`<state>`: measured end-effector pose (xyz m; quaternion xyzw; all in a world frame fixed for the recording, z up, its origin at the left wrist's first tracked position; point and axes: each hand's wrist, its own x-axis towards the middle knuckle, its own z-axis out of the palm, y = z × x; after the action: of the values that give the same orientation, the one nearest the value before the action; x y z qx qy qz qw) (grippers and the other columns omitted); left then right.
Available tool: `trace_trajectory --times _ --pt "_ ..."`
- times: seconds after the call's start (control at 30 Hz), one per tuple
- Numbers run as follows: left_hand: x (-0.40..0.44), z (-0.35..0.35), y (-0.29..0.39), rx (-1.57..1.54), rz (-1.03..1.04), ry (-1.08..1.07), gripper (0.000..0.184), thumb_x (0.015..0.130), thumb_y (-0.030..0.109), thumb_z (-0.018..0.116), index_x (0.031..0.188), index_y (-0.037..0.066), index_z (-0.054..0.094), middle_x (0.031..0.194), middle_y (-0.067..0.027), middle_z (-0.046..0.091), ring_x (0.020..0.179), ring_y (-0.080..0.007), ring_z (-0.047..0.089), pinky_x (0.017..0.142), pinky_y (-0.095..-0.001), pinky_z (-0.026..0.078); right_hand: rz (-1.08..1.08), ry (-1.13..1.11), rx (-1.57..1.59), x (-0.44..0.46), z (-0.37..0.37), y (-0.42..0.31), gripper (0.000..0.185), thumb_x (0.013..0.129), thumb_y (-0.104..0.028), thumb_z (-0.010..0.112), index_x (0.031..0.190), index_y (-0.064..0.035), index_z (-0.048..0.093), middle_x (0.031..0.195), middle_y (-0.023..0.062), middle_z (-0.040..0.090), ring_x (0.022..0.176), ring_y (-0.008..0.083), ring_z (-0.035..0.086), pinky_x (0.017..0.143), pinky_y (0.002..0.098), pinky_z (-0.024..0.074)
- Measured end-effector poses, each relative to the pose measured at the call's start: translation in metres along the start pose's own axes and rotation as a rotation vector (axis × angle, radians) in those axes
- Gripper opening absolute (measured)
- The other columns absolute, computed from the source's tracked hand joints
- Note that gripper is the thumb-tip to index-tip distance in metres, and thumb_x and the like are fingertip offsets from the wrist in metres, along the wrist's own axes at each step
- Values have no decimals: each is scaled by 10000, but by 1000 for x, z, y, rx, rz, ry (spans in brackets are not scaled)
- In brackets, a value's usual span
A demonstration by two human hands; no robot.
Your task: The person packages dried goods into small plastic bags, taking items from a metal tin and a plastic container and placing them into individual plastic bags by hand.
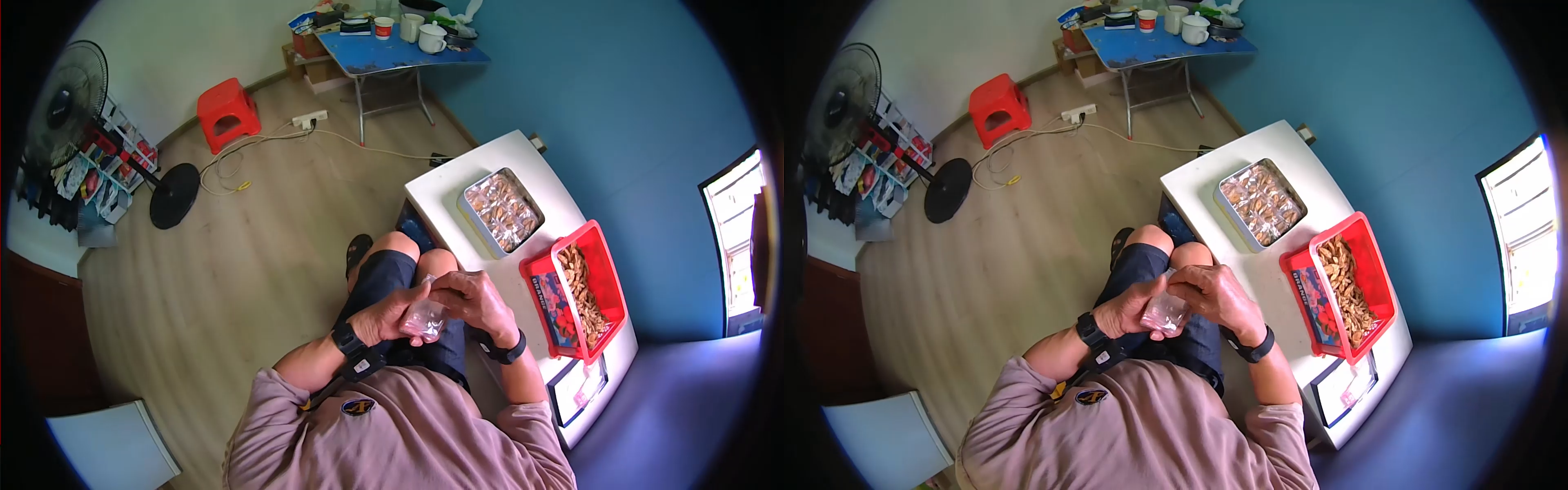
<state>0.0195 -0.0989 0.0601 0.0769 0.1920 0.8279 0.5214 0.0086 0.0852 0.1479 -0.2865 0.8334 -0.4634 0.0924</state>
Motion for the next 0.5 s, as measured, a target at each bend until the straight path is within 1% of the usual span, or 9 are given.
trace_trajectory --times 0.03,0.07,0.13,0.17,0.23,0.27,0.33,0.47,0.5 --pt "-1 6 2 20 19 -49 659 802 601 659 1072 3 594 831 -130 634 633 -237 625 408 -279 471 -3 37 -54 -1 3 0 92 833 -81 695 894 -14 681 639 80 629 519 163 625 539 294 496" --pt "-1 5 0 17 11 -49 659 802 601 659 1072 3 594 831 -130 634 633 -237 625 408 -279 471 4 42 -52 -2 5 1 92 833 -81 695 894 -14 681 639 80 629 519 163 625 539 294 496" --pt "-1 3 -3 137 -36 26 516 888 491 607 1055 3 602 808 -103 622 618 -194 614 417 -266 482 -84 65 -101 -5 7 6 100 816 -65 693 900 -13 681 623 86 628 468 180 613 516 305 499" --pt "-1 5 -3 136 -44 24 516 888 491 607 1055 3 602 808 -103 622 618 -194 614 417 -266 482 -78 71 -100 -8 9 9 100 816 -65 693 900 -13 681 623 86 628 468 180 613 516 305 499" --pt "0 10 -2 136 -139 92 395 882 349 618 1030 -16 607 804 -102 619 613 -193 607 421 -267 482 -127 141 -141 -12 12 12 100 809 -64 693 894 -13 681 619 87 628 464 188 614 512 307 499" --pt "2 8 -4 133 -146 90 395 882 349 618 1030 -16 607 804 -102 619 613 -193 607 421 -267 482 -120 145 -140 -15 12 12 100 809 -64 693 894 -13 681 619 87 628 464 188 614 512 307 499" --pt "4 1 -8 51 -222 5 313 850 231 593 1008 -39 604 797 -106 613 612 -200 605 426 -268 482 -45 146 -131 -19 10 8 96 799 -55 700 883 -14 678 682 97 639 546 208 640 556 313 512" --pt "5 -3 -14 21 -262 17 295 819 177 570 1003 -52 599 784 -113 606 618 -212 611 437 -275 488 -60 192 -160 -27 21 29 93 807 -63 708 878 -17 671 808 109 649 683 222 655 619 327 520" --pt "5 -6 -17 24 -274 23 325 788 182 581 1015 -48 599 776 -115 607 646 -223 622 457 -282 501 -28 223 -61 -30 26 34 114 804 -80 712 885 -12 667 835 113 646 744 249 654 641 344 519"
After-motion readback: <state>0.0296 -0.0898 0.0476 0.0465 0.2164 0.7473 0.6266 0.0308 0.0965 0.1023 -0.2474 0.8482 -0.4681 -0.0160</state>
